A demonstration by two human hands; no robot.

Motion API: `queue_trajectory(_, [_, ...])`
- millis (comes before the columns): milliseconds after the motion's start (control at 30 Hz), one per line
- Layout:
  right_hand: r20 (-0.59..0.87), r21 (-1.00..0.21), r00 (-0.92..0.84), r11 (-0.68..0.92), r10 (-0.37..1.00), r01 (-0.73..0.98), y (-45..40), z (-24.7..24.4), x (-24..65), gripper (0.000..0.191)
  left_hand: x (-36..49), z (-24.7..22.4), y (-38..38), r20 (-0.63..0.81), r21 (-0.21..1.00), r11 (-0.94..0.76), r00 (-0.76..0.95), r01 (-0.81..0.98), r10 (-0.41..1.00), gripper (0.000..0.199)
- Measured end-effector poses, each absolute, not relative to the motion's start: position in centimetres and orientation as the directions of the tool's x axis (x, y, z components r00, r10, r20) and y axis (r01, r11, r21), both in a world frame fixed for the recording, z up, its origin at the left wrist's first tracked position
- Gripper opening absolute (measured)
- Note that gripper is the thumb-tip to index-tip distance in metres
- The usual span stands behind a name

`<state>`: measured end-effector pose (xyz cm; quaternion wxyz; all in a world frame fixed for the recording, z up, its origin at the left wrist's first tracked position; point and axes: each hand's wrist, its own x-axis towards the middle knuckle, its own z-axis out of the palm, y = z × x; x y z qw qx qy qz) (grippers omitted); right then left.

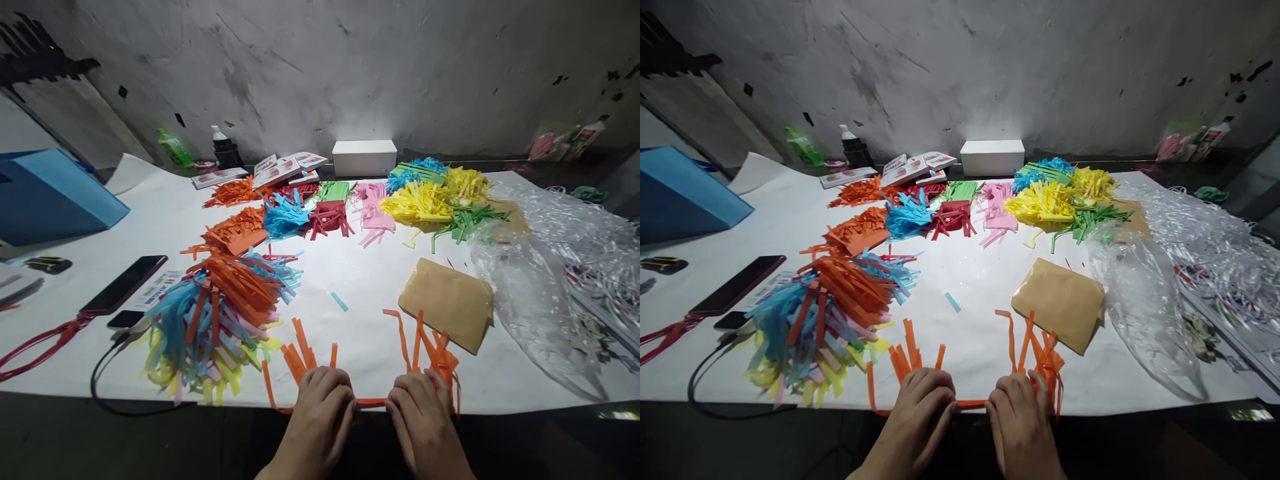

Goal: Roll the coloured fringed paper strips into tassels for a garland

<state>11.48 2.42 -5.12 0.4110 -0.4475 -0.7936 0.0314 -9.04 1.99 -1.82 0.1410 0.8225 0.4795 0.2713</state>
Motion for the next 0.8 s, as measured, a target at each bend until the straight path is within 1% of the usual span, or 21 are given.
queue_trajectory(67, [0.607,-0.444,-0.181,0.519,0.774,0.73,2.3,-5.0,10.6,0.026,-8.7,-1.8,2.1,0.281,0.468,-0.451,0.356,0.76,0.891,0.017])
queue_trajectory(167, [0.557,-0.452,-0.159,0.458,0.815,0.765,2.3,-4.7,10.1,0.024,-8.3,-1.8,2.4,0.213,0.43,-0.385,0.323,0.816,0.922,0.016])
queue_trajectory(233, [0.605,-0.435,-0.169,0.501,0.778,0.748,2.3,-4.6,10.1,0.026,-8.1,-1.7,2.6,0.143,0.418,-0.348,0.318,0.839,0.937,0.015])
queue_trajectory(300, [0.676,-0.374,-0.235,0.6,0.699,0.707,2.4,-4.8,10.2,0.03,-8.0,-1.4,2.7,0.076,0.419,-0.315,0.312,0.852,0.947,0.013])
queue_trajectory(367, [0.713,-0.293,-0.317,0.677,0.626,0.675,2.3,-5.2,10.3,0.027,-8.0,-1.0,2.7,0.031,0.429,-0.285,0.301,0.857,0.953,0.013])
queue_trajectory(433, [0.728,-0.23,-0.36,0.702,0.584,0.674,2.2,-5.5,10.4,0.023,-8.1,-0.5,2.6,0.002,0.455,-0.276,0.309,0.847,0.951,0.013])
queue_trajectory(533, [0.788,-0.155,-0.373,0.744,0.49,0.65,1.7,-5.4,11.0,0.032,-8.4,0.3,2.0,-0.009,0.524,-0.321,0.382,0.789,0.924,0.017])
queue_trajectory(600, [0.838,-0.145,-0.336,0.77,0.429,0.622,1.4,-4.5,11.6,0.034,-8.4,1.0,1.6,0.037,0.592,-0.383,0.451,0.709,0.892,0.02])
queue_trajectory(667, [0.869,-0.156,-0.284,0.77,0.404,0.619,1.1,-3.1,12.3,0.034,-8.1,1.7,1.3,0.049,0.703,-0.382,0.496,0.6,0.867,0.021])
queue_trajectory(700, [0.875,-0.155,-0.273,0.765,0.4,0.625,1.0,-2.2,12.7,0.035,-7.8,2.1,1.2,0.017,0.771,-0.328,0.498,0.546,0.867,0.021])
queue_trajectory(767, [0.877,-0.14,-0.277,0.759,0.393,0.635,1.0,-0.4,13.4,0.037,-6.8,2.9,1.3,-0.102,0.885,-0.134,0.468,0.445,0.878,0.022])
queue_trajectory(800, [0.881,-0.143,-0.267,0.759,0.39,0.636,1.0,0.4,13.8,0.035,-6.2,3.2,1.5,-0.161,0.922,-0.03,0.454,0.386,0.876,0.025])
